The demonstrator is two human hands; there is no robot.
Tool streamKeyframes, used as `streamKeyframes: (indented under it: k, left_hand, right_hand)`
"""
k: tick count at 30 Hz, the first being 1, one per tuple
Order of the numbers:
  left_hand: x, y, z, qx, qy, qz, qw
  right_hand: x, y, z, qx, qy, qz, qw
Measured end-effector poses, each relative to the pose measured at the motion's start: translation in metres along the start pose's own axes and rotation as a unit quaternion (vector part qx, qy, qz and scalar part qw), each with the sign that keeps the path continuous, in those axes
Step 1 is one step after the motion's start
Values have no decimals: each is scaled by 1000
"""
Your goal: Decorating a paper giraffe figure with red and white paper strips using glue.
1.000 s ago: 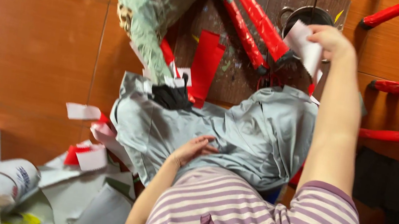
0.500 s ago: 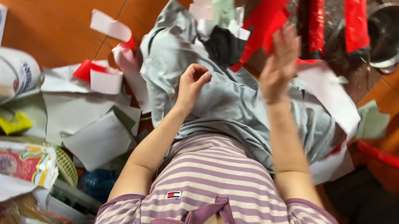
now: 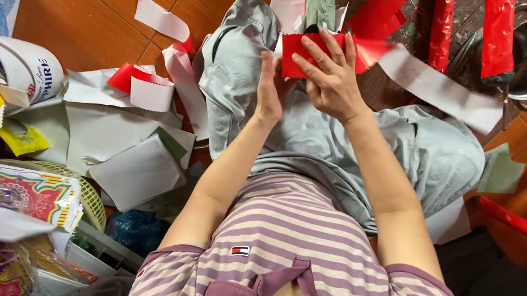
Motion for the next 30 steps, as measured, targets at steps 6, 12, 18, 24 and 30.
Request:
streamKeyframes:
  k: [6, 12, 18, 24, 30]
  left_hand:
    - [-9, 11, -11, -9, 1, -148, 989]
    - [-8, 5, -11, -32, -14, -147, 988]
    - [-18, 12, -8, -67, -17, -152, 986]
    - [-12, -8, -23, -121, 33, -138, 982]
    - [8, -37, -33, -155, 93, -128, 975]
  right_hand:
    - [1, -18, 9, -19, 59, -99, 993]
    - [-101, 68, 162, -185, 447, -383, 787]
    - [-105, 132, 142, -216, 502, -784, 293]
    - [-98, 36, 88, -378, 431, -602, 556]
    - [-94, 24, 96, -387, 416, -390, 725]
Point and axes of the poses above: each hand's wrist, its own z-axis away from the middle knuckle, its own y-axis out of the palm, x = y × z, the point moved 10 cm from there along -z, towards the middle knuckle
